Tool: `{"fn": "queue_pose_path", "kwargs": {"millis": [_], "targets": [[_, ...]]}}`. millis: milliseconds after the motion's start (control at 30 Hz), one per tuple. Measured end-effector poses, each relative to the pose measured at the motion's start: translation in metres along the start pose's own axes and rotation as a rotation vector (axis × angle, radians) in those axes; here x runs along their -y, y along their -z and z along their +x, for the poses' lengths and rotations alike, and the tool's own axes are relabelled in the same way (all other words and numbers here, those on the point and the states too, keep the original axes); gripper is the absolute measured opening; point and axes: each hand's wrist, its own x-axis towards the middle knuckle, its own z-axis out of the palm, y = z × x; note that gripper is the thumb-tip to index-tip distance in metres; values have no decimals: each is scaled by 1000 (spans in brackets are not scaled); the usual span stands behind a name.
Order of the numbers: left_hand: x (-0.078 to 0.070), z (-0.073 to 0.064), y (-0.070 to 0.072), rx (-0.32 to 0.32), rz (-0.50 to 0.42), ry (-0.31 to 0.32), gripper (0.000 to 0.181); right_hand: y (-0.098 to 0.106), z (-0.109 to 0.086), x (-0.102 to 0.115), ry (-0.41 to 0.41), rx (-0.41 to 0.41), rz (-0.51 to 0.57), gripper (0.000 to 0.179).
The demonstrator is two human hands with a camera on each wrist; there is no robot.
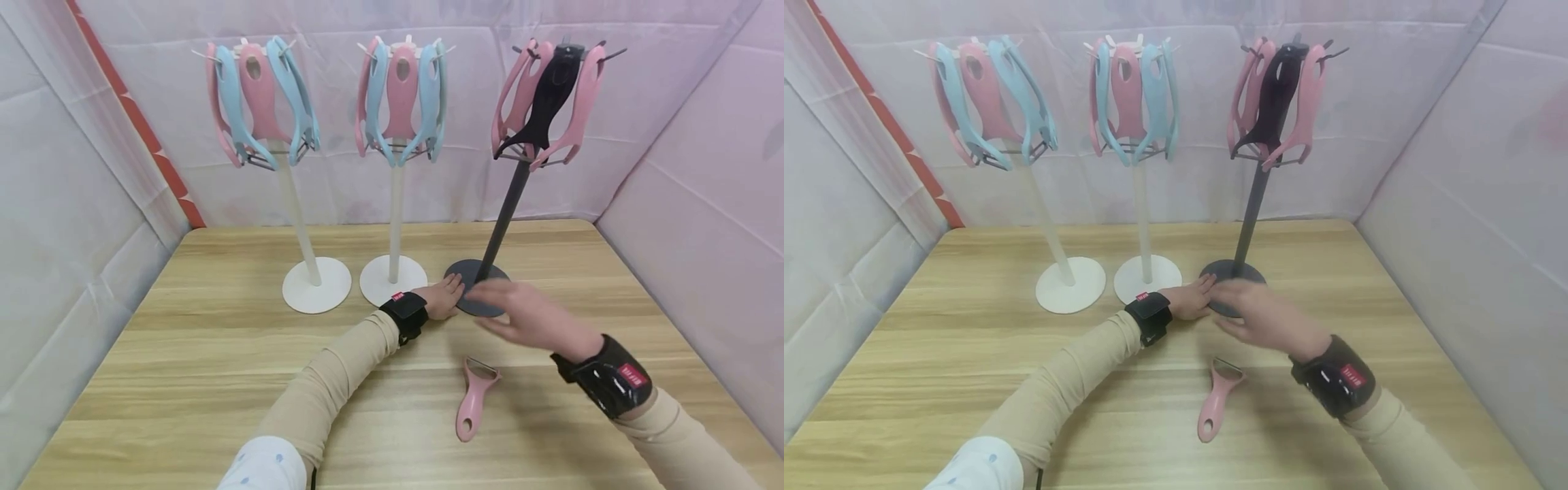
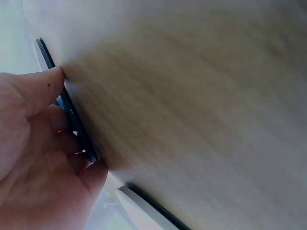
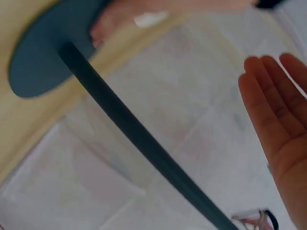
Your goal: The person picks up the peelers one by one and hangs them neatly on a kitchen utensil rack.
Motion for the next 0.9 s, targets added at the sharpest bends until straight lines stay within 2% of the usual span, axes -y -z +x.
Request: {"fn": "queue_pose_path", "kwargs": {"millis": [67, 133, 233, 333, 467, 733, 900], "targets": [[-1, 1, -1, -6, 3, 3, 60, -13, -7, 4, 5, 107, 7, 34], [-1, 2, -2, -11, 3, 14, 60, -25, -13, 8, 17, 178, 34, 31], [-2, 3, -3, -12, -1, 29, 61, -41, -21, 15, 65, 243, 82, 29], [-3, 1, -2, -6, -6, 31, 61, -53, -29, 22, 105, 301, 101, 36], [-4, -2, 0, -3, -11, 21, 61, -63, -37, 30, 74, 395, 110, 51], [-4, 0, -1, -4, 29, 14, 61, -67, -44, 32, 103, 424, 156, 49], [-4, 1, -3, -12, 27, 13, 61, -70, -49, 31, 119, 383, 155, 43]]}}
